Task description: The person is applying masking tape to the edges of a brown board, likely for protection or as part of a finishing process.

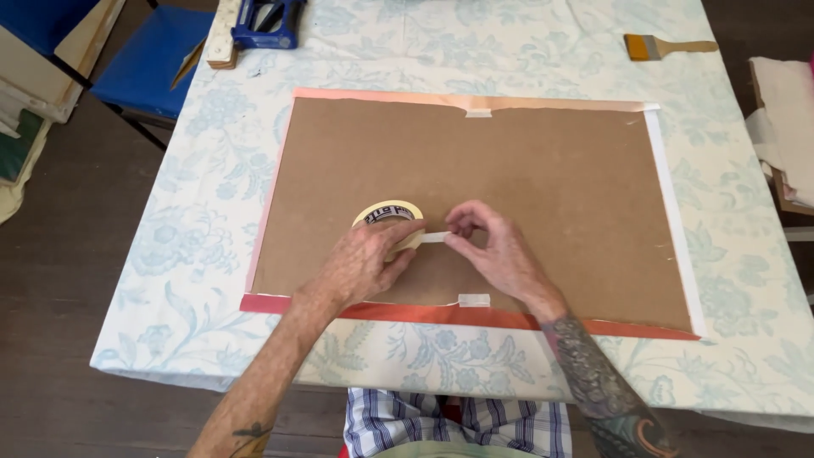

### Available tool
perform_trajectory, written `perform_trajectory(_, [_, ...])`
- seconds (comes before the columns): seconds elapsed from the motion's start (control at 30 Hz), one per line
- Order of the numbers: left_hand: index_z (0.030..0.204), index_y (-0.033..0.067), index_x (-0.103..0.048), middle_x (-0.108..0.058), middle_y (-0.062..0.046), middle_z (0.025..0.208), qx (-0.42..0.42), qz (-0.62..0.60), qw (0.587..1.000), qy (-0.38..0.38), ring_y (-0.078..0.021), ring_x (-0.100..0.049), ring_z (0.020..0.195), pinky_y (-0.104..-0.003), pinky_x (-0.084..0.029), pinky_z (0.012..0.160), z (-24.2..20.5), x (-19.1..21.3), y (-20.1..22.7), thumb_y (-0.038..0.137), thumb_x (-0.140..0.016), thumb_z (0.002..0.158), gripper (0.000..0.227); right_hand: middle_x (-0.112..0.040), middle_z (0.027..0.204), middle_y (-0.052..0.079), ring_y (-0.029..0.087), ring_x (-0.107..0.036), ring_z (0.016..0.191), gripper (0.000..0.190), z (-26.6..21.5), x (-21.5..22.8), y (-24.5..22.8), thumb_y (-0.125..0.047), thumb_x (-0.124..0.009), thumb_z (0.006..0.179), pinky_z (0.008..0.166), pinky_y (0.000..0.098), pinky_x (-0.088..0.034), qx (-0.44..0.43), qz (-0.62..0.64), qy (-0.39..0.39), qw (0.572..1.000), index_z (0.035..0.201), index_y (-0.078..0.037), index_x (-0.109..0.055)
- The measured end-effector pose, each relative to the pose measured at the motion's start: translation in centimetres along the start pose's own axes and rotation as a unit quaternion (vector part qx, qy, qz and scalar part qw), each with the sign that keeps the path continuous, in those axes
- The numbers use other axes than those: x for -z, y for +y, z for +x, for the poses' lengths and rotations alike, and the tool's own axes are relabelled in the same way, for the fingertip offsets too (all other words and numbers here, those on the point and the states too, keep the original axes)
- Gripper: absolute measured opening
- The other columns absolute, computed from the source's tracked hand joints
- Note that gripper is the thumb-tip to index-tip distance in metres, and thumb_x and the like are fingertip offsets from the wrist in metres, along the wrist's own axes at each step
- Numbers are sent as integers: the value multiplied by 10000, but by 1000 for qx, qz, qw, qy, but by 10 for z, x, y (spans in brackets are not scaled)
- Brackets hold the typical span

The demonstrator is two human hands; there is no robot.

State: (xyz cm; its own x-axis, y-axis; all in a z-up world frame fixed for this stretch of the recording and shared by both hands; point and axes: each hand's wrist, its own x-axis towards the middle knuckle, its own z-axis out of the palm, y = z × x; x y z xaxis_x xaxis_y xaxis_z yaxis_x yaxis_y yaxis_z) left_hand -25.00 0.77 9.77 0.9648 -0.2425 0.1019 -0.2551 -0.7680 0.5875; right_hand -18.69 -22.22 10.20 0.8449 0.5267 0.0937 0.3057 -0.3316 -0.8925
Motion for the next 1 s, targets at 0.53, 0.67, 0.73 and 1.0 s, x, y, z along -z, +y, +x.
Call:
perform_trajectory(0.53, [1057,217,-654,-753,-62,949,4,12,1000,18,-318,-753,966,-485,-613,852,13,-16,11,286,-620,994,99,-623,723,3,80,-547,752,187,-4,-16,13,-214,-888,800,759,238,-490,54,-13,85,995,970,-163,-829])
perform_trajectory(0.67, [1013,227,-663,-751,-48,910,23,8,999,36,-310,-752,925,-483,-616,826,12,-15,17,300,-610,992,93,-623,748,0,82,-560,769,158,-2,-19,25,-209,-885,819,774,234,-500,68,-11,99,993,956,-157,-826])
perform_trajectory(0.73, [1001,237,-665,-748,-37,900,36,7,999,40,-305,-751,916,-482,-616,824,11,-11,20,314,-604,990,98,-621,757,7,91,-571,776,152,-1,-22,28,-200,-882,825,778,243,-507,76,-14,100,992,956,-150,-823])
perform_trajectory(1.0, [972,228,-714,-771,-144,871,73,-43,996,36,-412,-742,969,-543,-594,854,20,0,18,309,-617,962,127,-512,792,17,161,-557,856,97,-1,-37,24,-186,-813,913,837,286,-485,130,-46,163,977,1004,-164,-789])
